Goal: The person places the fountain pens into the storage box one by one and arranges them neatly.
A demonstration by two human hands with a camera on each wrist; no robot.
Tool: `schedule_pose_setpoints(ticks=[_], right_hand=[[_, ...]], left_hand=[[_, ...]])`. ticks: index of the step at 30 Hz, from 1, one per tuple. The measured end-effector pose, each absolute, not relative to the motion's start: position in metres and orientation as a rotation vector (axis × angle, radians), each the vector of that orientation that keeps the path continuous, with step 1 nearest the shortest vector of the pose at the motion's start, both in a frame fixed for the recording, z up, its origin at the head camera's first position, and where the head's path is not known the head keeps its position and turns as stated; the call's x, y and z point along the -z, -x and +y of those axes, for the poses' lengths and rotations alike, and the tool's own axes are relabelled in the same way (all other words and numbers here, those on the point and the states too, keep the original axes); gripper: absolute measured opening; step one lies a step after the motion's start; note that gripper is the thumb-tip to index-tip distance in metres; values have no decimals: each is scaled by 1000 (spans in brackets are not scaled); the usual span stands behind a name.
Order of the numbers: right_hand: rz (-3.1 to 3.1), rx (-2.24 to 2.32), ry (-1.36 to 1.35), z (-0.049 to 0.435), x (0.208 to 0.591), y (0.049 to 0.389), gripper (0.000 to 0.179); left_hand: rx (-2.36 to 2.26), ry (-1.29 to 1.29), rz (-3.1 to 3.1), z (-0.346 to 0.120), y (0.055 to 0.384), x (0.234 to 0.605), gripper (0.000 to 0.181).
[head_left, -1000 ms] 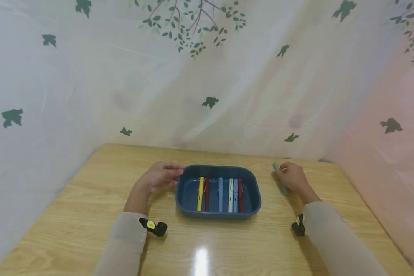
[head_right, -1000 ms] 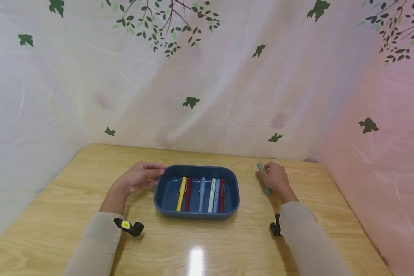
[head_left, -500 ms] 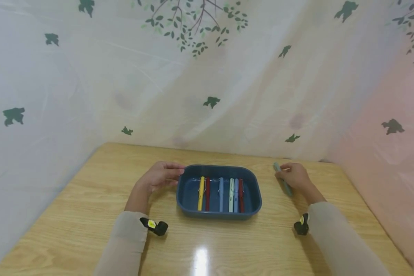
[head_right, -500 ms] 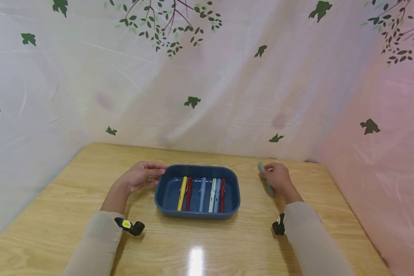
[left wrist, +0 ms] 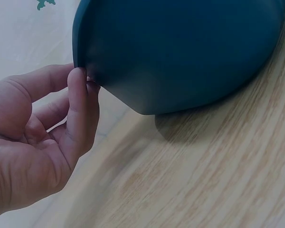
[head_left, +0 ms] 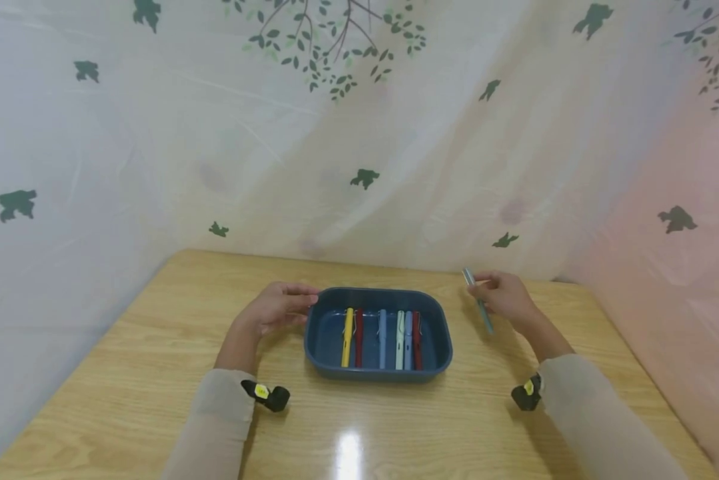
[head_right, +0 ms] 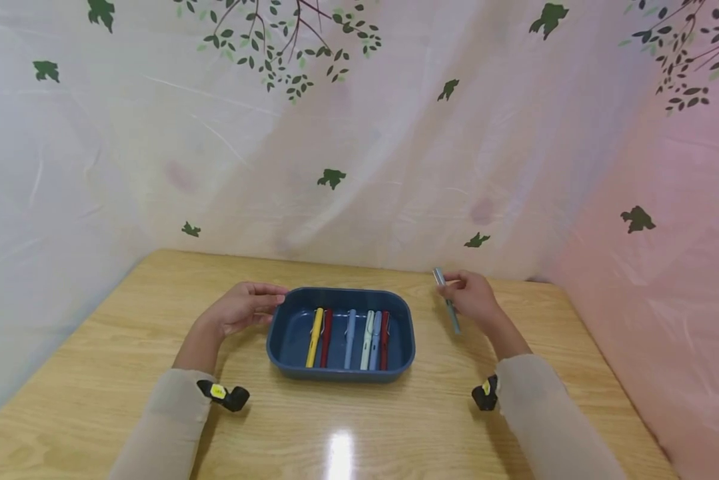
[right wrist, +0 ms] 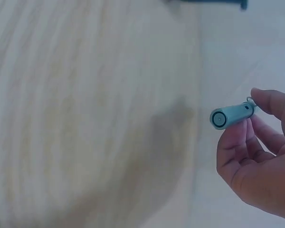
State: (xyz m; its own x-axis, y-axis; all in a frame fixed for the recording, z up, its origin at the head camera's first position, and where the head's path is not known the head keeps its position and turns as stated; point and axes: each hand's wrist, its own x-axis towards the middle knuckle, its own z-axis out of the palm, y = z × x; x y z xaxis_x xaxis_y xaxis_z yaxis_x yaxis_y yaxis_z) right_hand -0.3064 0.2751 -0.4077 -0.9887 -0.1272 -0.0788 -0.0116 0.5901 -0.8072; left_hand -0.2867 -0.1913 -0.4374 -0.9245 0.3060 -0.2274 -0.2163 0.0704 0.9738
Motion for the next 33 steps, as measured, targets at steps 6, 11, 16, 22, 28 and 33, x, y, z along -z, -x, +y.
schedule_pose_setpoints(ticks=[6, 11, 16, 22, 28, 33], right_hand=[[2648, 1432, 182, 244, 380, 299, 54], [2546, 1500, 249, 209, 365, 290, 48], [2455, 1515, 270, 174, 366, 278, 42], [2290, 1611, 277, 143, 381, 264, 38], [2178, 1684, 162, 118, 393, 257, 37], [2140, 1688, 73, 104, 401, 255, 40]], left_hand=[[-1916, -72, 1979, -192, 286, 437, 33], [-1907, -78, 1989, -193, 286, 439, 35], [-1908, -82, 1983, -193, 286, 440, 36], [-1911, -74, 1972, -191, 286, 438, 35], [-1902, -52, 1984, -192, 287, 438, 35], [-1900, -65, 1981, -193, 287, 438, 36]])
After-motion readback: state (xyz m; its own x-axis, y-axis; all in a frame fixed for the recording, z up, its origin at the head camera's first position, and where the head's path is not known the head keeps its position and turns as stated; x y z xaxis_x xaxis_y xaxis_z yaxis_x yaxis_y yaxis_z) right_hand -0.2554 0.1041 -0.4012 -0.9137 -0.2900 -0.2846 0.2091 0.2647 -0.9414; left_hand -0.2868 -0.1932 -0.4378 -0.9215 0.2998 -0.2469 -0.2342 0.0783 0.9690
